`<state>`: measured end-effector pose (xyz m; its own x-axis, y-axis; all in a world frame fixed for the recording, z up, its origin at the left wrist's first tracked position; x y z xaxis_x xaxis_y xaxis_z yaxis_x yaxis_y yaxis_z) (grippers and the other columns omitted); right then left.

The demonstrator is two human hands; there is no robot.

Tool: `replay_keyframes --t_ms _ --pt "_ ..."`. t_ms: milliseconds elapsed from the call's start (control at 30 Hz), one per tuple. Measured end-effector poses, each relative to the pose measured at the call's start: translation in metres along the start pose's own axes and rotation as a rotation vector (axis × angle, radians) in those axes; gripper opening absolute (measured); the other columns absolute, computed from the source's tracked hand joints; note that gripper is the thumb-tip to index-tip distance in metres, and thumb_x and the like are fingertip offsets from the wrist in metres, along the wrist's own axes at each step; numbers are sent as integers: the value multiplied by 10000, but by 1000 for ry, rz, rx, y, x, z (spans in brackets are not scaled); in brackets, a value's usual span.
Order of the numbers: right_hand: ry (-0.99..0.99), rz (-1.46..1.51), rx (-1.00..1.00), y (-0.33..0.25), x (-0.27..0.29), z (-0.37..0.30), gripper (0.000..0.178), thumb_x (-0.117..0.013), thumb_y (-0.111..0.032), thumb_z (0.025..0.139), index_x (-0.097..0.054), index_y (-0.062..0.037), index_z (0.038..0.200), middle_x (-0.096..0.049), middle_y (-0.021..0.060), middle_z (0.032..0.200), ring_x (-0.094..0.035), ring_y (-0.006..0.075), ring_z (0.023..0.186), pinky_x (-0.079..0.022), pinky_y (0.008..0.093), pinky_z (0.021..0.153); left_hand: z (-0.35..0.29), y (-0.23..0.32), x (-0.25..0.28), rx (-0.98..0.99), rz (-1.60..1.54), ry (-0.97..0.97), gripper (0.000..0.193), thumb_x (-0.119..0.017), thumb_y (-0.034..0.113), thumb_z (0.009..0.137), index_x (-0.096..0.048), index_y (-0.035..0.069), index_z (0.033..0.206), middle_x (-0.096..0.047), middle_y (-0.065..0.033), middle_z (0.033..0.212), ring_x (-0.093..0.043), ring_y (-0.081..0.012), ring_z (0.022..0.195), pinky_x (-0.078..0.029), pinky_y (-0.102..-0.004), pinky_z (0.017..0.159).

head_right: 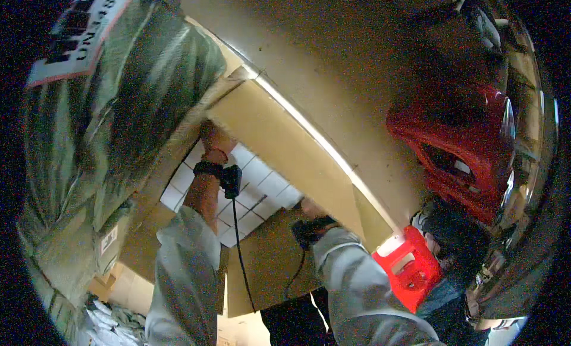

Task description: Packing electronic components into boxes on an assembly line.

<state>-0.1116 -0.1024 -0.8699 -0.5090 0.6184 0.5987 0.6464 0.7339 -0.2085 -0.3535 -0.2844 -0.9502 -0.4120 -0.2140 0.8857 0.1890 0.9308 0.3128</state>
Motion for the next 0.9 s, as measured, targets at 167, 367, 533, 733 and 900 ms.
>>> replay_keyframes --t_ms 167,367,533,733,900 --pt "473 606 76 31 36 -54 502 -551 -406 1000 -568 -84 1383 -620 167 1318 -579 381 1222 -452 501 1053 -56 56 104 95 -151 49 636 -664 568 901 -656 59 1284 -705 -221 1193 -674 -442 1063 -539 -506 924" --pt "44 1866 -350 -30 37 -126 713 -464 -581 1046 -394 -66 1534 -452 86 1572 -430 263 1434 -308 441 1210 -140 32 222 150 -244 85 629 -686 611 875 -680 97 1238 -734 -187 1108 -703 -406 973 -558 -500 829" --pt "4 1853 -190 -54 77 -221 634 -457 -494 1075 -418 -33 1507 -480 105 1541 -445 255 1418 -313 431 1198 -220 35 311 254 -290 91 567 -714 525 890 -682 80 1239 -748 -193 1025 -721 -395 929 -565 -470 797" --pt "79 1784 -225 -71 142 -331 604 -531 -394 1070 -382 5 1497 -510 127 1467 -491 245 1343 -378 396 1147 -310 61 450 291 -454 233 441 -752 349 903 -681 50 1220 -749 -190 1044 -729 -344 964 -556 -411 823" --pt "91 1853 -193 -102 223 -447 506 -554 -341 1068 -474 6 1428 -597 114 1370 -563 210 1248 -444 371 1072 -370 118 578 211 -674 240 320 -691 134 944 -647 -42 1208 -744 -144 1047 -674 -194 925 -526 -355 859"
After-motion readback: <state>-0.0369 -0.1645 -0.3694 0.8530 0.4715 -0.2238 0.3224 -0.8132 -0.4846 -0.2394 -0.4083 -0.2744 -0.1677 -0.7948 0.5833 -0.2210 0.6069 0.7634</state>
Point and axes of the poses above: each hand's wrist, its own z-axis towards the middle knuckle, its own x-axis out of the back of the hand, y = z × x, the point moved 8 cm from there along z, towards the middle knuckle
